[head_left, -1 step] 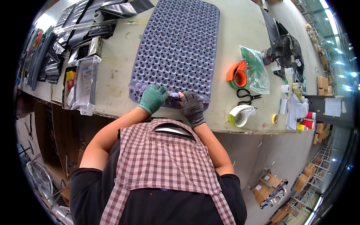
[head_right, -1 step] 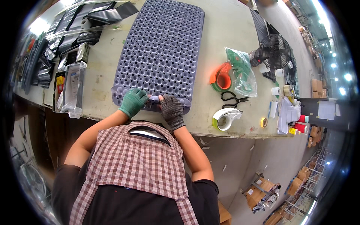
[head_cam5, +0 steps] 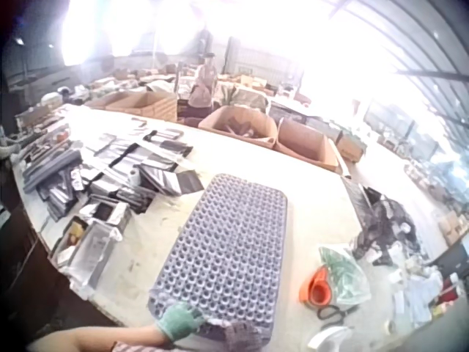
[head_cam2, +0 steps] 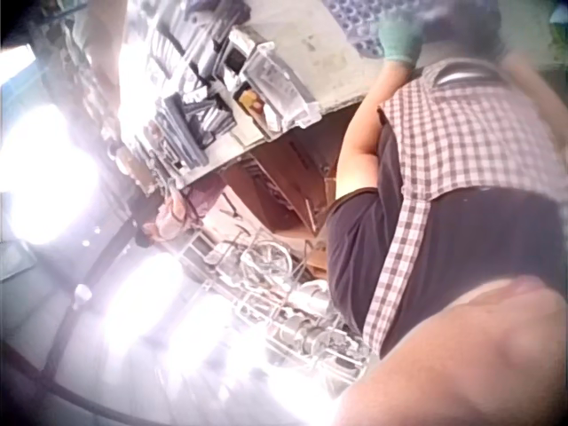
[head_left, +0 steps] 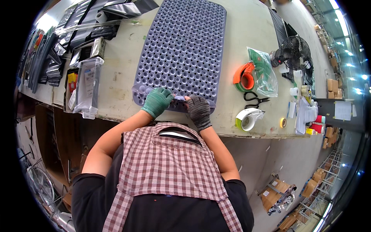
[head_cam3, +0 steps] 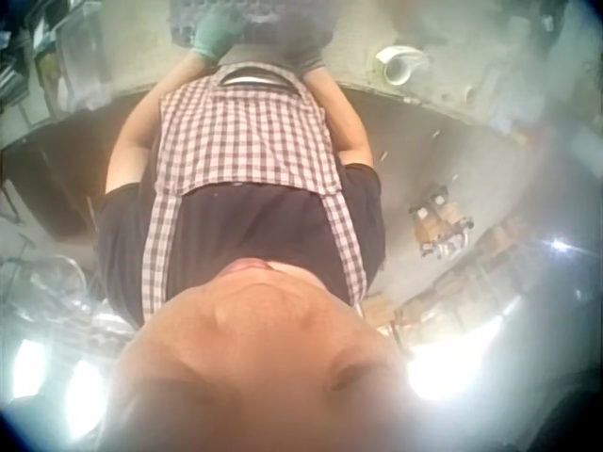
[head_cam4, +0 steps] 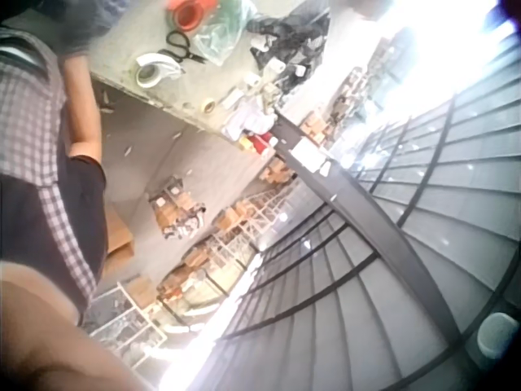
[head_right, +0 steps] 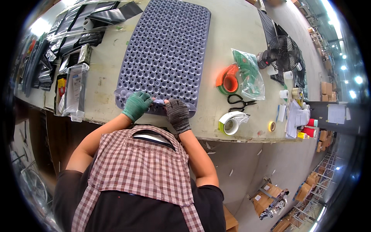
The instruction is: The person rolls a gray textured mat, slides a plastic sleeve over it, and places it into a larger plastic bag before using shears to trim the excess plastic.
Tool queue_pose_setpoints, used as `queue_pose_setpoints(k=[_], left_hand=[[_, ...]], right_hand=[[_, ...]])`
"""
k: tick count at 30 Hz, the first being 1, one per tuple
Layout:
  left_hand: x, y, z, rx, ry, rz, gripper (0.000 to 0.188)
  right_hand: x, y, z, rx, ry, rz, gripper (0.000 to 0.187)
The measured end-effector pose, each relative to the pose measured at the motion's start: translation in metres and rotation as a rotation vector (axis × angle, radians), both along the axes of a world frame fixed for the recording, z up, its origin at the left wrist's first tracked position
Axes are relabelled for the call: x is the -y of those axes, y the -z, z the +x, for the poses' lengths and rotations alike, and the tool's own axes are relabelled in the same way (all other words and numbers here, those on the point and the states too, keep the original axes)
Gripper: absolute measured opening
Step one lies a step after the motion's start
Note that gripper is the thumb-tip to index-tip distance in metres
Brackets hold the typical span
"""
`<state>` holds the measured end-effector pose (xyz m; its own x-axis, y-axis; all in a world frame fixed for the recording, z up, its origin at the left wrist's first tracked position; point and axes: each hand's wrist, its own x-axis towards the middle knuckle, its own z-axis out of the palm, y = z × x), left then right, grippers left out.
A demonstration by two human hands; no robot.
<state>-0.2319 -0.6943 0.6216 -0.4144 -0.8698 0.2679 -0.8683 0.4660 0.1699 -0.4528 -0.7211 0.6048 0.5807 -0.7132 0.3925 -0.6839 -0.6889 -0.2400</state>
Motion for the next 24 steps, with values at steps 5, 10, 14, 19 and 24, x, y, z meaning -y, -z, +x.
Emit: queue_pose_setpoints(k=[5, 10, 14, 19, 24], left_hand=[[-0.008, 0.027, 0.041, -0.224, -0.099, -0.102, 0.025], [-0.006, 0.013, 0.046, -0.102, -0.291, -0.086, 0.022], [0.016, 0.012, 0.046, -0.149, -0.497, 0.206, 0.044], [0.04, 0.001, 0.053, -0.1, -0.571, 0.21, 0.064], [0.033, 0.015, 0.036, 0.151, -0.295, 0.355, 0.026]], right_hand=[[-0.004, 0.001, 0.002, 0.041, 0.122, 0.078, 0.021], [-0.003, -0.005, 0.005, 0.028, 0.229, 0.037, 0.02], [0.019, -0.009, 0.016, 0.126, 0.466, 0.374, 0.021], [0.041, -0.019, 0.015, -0.002, 0.271, 0.116, 0.028], [0.015, 0.004, 0.014, -0.086, 0.235, -0.034, 0.027]])
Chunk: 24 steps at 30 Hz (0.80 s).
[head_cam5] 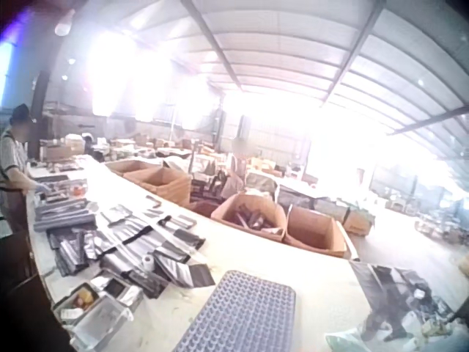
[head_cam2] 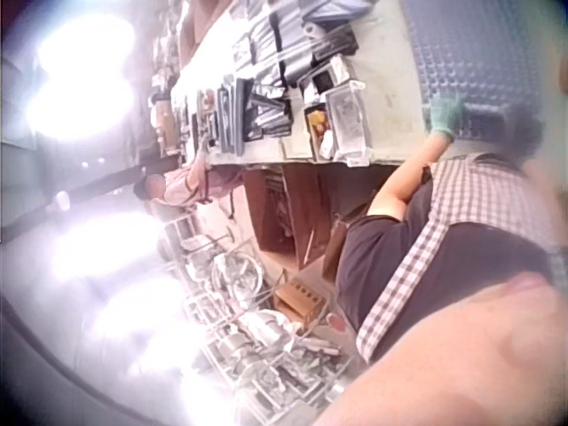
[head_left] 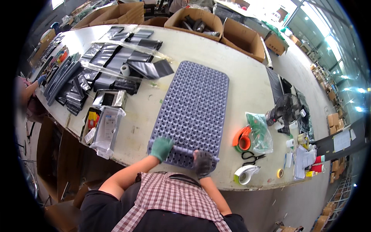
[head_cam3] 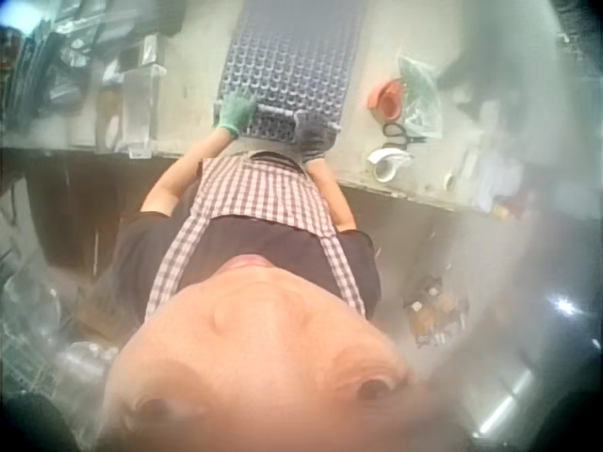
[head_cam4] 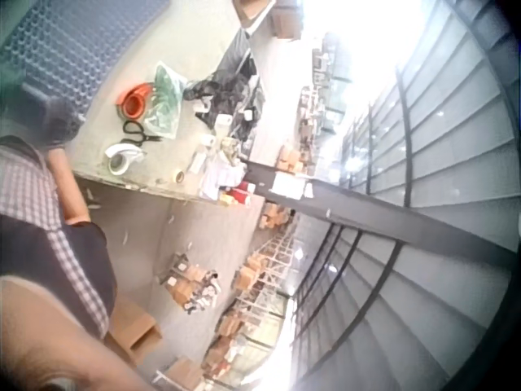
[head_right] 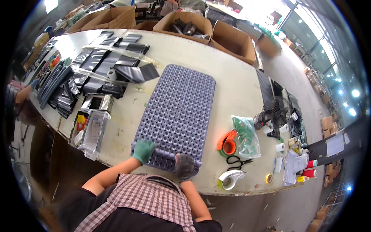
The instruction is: The person rolls a gray textured mat, slides a plastic sleeve over it, and places it into a larger plastic bag before using shears to trim the excess plastic.
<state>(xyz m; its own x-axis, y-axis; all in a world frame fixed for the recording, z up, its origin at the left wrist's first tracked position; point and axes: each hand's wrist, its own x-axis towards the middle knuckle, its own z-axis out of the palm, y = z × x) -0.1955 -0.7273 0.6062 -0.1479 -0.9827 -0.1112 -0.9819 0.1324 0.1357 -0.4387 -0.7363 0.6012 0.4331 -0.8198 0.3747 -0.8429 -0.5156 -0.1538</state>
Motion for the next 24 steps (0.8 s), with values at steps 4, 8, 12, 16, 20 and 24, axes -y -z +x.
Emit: queue_pose_setpoints(k=[4, 8, 12, 16, 20, 24], left_hand=[[-0.019, -0.024, -0.007, -0.275, 0.032, -0.52, 0.019], [0.006, -0.021, 0.006, -0.201, 0.058, -0.298, 0.024], [0.018, -0.021, 0.008, -0.286, 0.036, -0.234, 0.031], [0.011, -0.012, -0.01, -0.189, 0.086, -0.46, 0.031], [0.03, -0.009, -0.031, -0.339, 0.056, -0.482, 0.023], [0.071, -0.011, -0.022, -0.19, 0.009, -0.376, 0.027]], right_hand=[[0.0, 0.002, -0.002, 0.055, -0.01, -0.005, 0.027], [0.028, 0.008, 0.007, 0.115, -0.017, 0.068, 0.028], [0.018, 0.001, 0.022, 0.209, -0.109, -0.076, 0.027], [0.05, -0.013, 0.026, 0.161, -0.11, 0.0, 0.018], [0.1, -0.002, 0.039, 0.224, -0.069, 0.037, 0.015], [0.084, -0.017, 0.053, 0.281, -0.14, -0.016, 0.018]])
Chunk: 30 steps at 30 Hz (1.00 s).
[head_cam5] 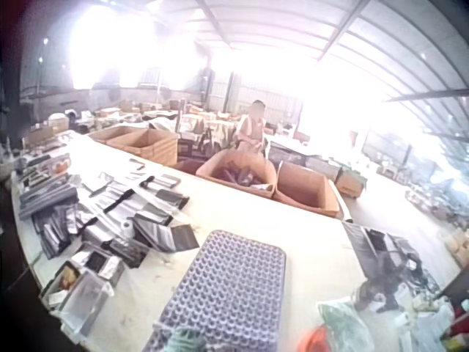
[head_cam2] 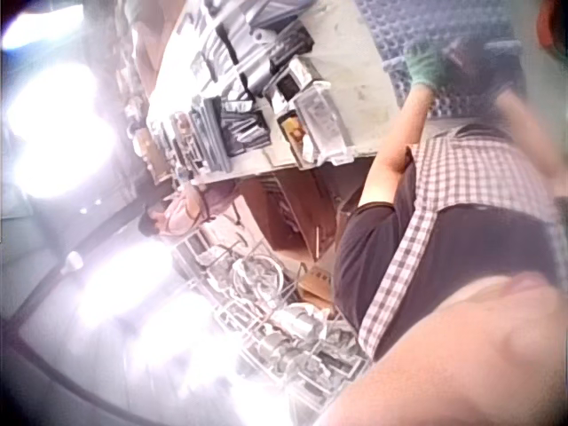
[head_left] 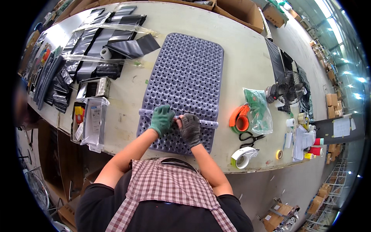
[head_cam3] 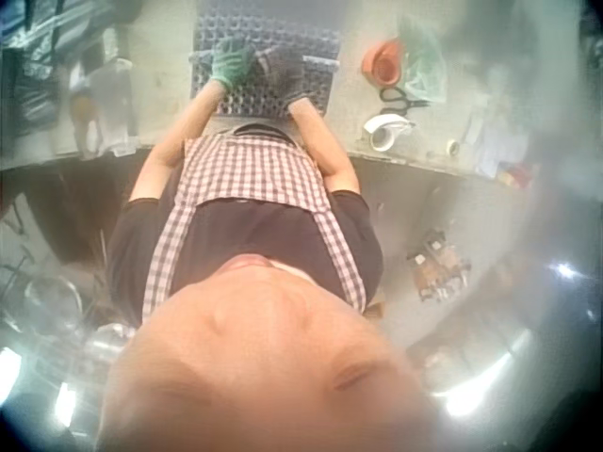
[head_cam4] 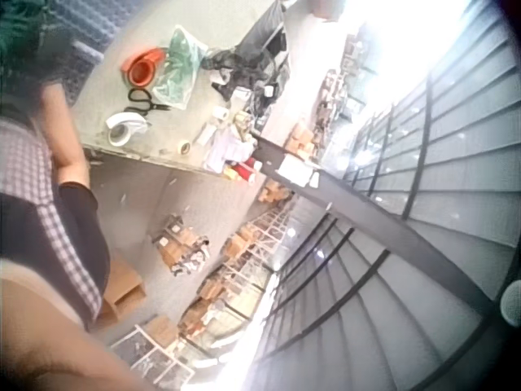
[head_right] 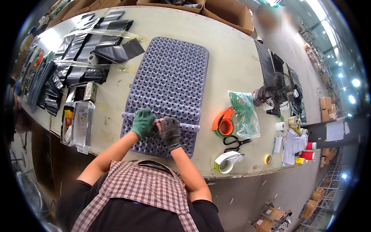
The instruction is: The person rolls a gray textured mat, slides a plastic sleeve over it, and places it into a larger plastic bag before using shears to trim the excess plastic.
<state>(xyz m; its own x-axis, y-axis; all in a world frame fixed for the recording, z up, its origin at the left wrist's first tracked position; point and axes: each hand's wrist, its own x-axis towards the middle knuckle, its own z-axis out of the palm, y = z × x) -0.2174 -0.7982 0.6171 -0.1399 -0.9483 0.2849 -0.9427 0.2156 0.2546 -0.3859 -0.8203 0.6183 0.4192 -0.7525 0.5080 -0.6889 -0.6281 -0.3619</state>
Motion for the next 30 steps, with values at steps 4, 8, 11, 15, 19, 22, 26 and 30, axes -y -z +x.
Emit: queue_pose_setpoints(k=[4, 8, 11, 15, 19, 22, 26, 30], left_hand=[[0.023, 0.006, 0.001, -0.058, 0.008, -0.048, 0.029], [0.047, 0.01, -0.005, -0.097, 0.085, -0.152, 0.022], [0.088, -0.002, 0.011, -0.056, 0.106, -0.011, 0.018], [0.138, -0.015, 0.018, -0.013, 0.164, 0.163, 0.022], [0.13, -0.018, 0.039, -0.028, 0.282, 0.089, 0.034], [0.122, -0.019, 0.051, 0.111, 0.202, 0.166, 0.041], [0.095, -0.031, 0.045, 0.12, 0.289, 0.213, 0.039], [-0.01, -0.028, 0.03, 0.108, 0.328, 0.283, 0.036]], right_hand=[[0.033, 0.001, -0.005, -0.16, -0.094, 0.018, 0.019], [0.097, 0.009, 0.006, -0.06, -0.019, 0.12, 0.016], [0.09, 0.004, 0.013, -0.047, 0.013, 0.09, 0.028], [0.093, 0.011, 0.015, -0.218, -0.004, 0.016, 0.039], [0.131, -0.005, 0.012, -0.37, -0.087, 0.281, 0.038], [0.142, -0.008, 0.008, -0.298, -0.16, 0.292, 0.043], [0.105, -0.028, 0.0, -0.58, -0.129, 0.335, 0.043], [-0.014, -0.024, -0.026, -0.38, -0.201, 0.254, 0.041]])
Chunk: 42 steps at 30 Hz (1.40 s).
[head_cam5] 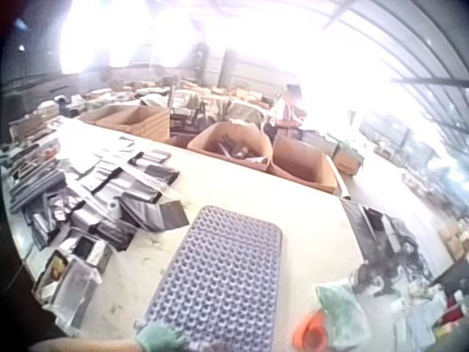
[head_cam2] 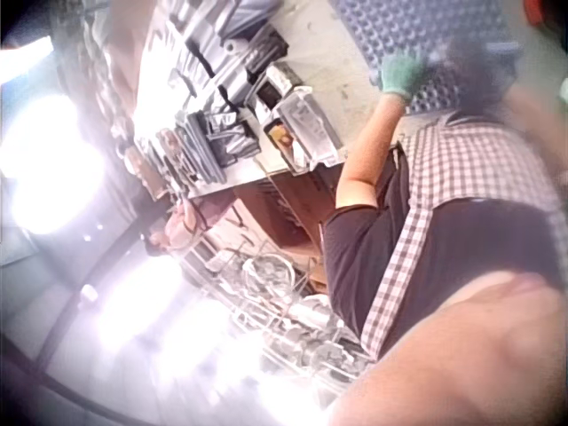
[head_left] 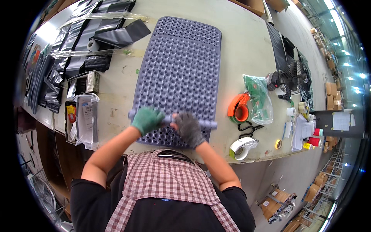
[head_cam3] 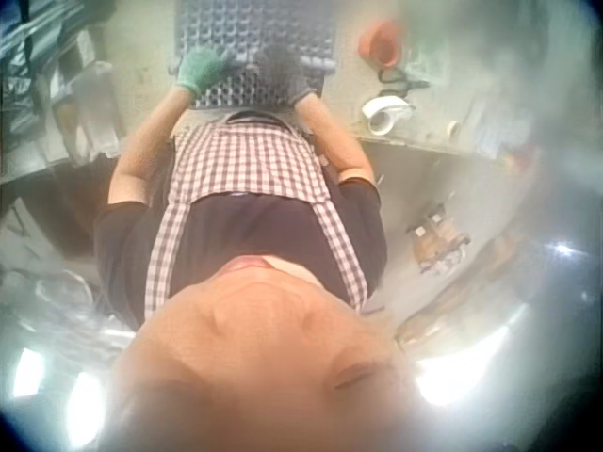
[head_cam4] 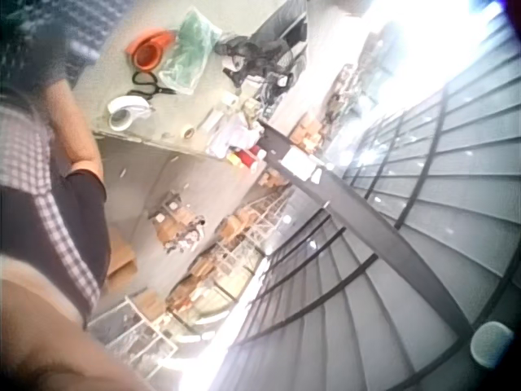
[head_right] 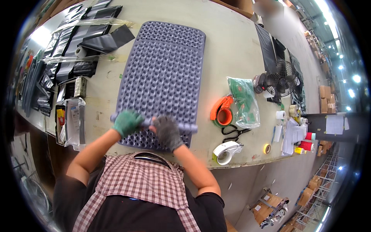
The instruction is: The person rolls a gray textured mat, slides a plastic sleeve over it, and places it into a larger plastic bag before using shears to trim the excess plastic.
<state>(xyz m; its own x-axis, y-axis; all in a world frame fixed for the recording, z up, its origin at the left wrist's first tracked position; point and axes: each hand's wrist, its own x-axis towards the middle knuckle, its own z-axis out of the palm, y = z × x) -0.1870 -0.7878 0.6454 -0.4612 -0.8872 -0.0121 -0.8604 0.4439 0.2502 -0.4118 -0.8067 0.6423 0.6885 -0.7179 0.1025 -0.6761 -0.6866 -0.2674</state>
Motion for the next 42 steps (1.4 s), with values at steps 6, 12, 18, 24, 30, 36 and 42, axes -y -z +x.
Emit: queue_pose_setpoints(k=[6, 12, 18, 24, 30, 36, 42], left_hand=[[-0.061, 0.017, -0.015, -0.088, -0.207, -0.188, 0.061], [-0.033, 0.034, -0.032, -0.21, -0.133, -0.337, 0.054], [0.081, 0.011, -0.024, -0.194, -0.278, -0.221, 0.028], [0.09, 0.015, -0.037, -0.254, -0.24, -0.447, 0.024], [0.168, 0.009, -0.024, -0.151, -0.358, -0.147, 0.035], [0.185, -0.005, -0.004, -0.191, -0.047, -0.199, 0.049], [0.135, -0.014, 0.014, -0.005, -0.074, -0.113, 0.055]], right_hand=[[-0.034, -0.001, 0.009, 0.188, 0.163, -0.007, 0.034], [0.042, 0.026, 0.025, 0.24, 0.324, -0.178, 0.023], [0.066, 0.018, 0.034, 0.038, 0.255, -0.168, 0.017], [0.175, 0.022, 0.046, 0.11, 0.379, -0.342, 0.015], [0.187, 0.007, 0.045, 0.376, 0.243, -0.348, 0.022], [0.174, 0.023, 0.022, 0.092, 0.214, -0.207, 0.045], [0.145, -0.006, 0.016, -0.038, 0.166, -0.008, 0.045]])
